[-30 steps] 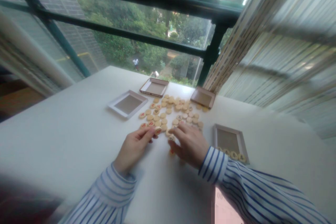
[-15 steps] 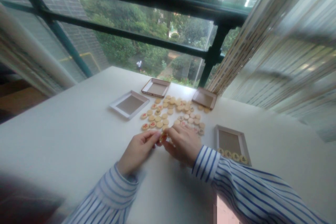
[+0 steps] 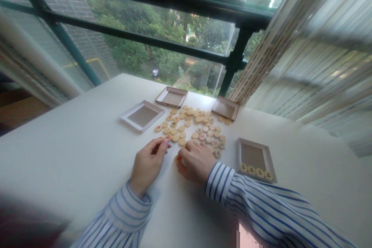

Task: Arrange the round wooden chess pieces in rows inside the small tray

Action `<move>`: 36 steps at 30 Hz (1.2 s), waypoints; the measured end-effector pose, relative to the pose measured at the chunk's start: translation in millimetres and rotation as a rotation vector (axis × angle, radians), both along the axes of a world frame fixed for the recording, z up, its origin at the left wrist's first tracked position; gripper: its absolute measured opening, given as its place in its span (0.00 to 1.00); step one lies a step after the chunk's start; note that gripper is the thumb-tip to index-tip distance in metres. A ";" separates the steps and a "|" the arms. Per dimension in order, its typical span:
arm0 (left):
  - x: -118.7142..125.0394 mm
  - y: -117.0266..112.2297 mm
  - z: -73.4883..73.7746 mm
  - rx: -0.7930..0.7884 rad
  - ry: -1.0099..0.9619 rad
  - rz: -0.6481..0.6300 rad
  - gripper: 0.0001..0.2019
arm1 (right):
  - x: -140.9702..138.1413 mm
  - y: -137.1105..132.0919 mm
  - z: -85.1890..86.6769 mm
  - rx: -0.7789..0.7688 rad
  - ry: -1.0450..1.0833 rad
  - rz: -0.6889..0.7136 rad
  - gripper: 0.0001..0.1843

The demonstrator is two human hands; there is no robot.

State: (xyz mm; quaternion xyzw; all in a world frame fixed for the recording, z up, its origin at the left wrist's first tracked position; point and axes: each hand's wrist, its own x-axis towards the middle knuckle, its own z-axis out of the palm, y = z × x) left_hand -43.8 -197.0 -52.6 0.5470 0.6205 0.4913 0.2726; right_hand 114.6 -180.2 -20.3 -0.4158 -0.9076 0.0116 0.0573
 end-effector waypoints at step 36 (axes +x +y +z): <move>39.2 27.6 23.2 0.178 0.379 -0.162 0.14 | 65.1 3.9 7.0 -0.062 -0.053 -0.042 0.09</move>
